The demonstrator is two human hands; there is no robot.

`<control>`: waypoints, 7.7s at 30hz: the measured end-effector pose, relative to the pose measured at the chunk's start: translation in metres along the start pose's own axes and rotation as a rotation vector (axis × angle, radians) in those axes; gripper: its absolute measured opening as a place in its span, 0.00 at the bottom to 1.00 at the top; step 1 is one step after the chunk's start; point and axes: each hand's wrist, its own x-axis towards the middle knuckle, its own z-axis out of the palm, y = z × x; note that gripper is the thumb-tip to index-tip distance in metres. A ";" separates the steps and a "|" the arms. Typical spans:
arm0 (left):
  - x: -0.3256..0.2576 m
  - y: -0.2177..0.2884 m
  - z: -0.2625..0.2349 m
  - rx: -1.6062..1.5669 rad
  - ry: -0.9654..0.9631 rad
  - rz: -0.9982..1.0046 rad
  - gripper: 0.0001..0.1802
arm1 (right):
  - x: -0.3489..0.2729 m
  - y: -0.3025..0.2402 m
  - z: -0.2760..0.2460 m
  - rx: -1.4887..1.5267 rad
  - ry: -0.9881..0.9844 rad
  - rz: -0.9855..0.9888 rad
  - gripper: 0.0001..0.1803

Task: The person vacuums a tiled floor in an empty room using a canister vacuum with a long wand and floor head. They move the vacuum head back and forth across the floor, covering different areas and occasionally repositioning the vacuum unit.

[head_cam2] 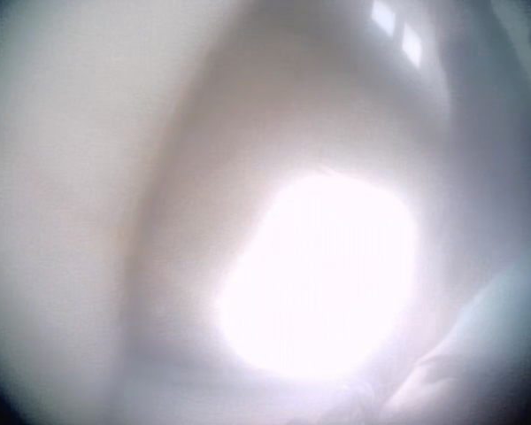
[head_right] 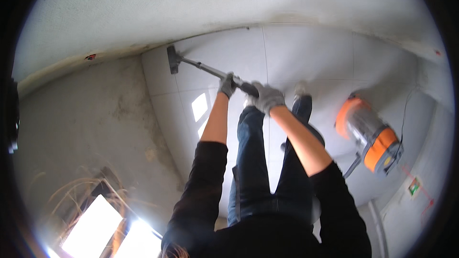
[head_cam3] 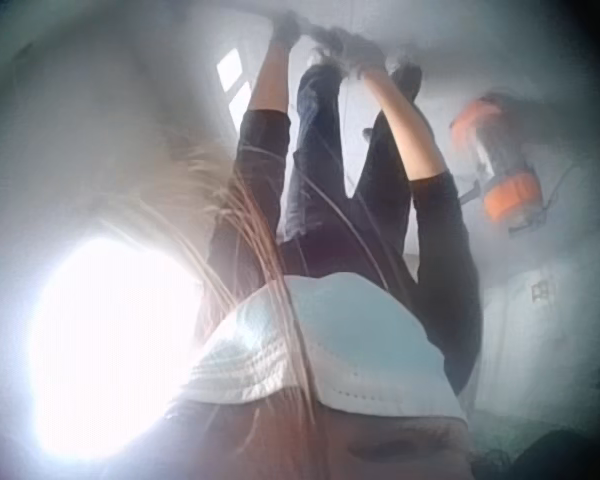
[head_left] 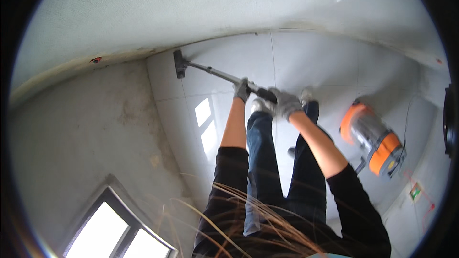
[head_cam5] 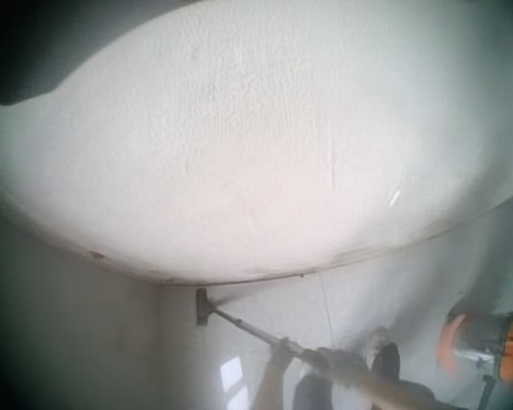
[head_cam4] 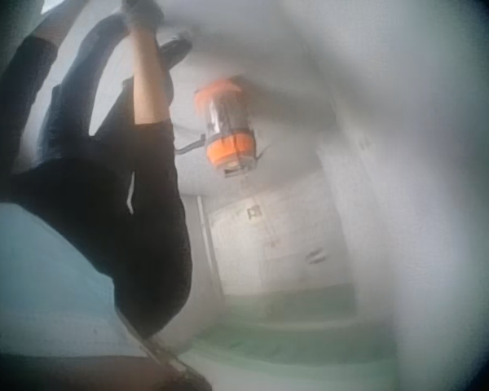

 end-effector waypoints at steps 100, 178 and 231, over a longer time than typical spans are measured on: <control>-0.141 -0.263 0.006 1.212 -0.118 -0.104 0.29 | -0.288 0.157 0.229 1.724 -0.052 0.348 0.42; -0.507 -0.781 0.022 0.622 0.027 -0.478 0.40 | -0.674 0.505 0.206 0.737 -0.094 0.630 0.39; -0.498 -0.677 -0.397 1.148 0.163 0.013 0.50 | -0.671 0.409 0.708 1.333 -0.318 0.370 0.41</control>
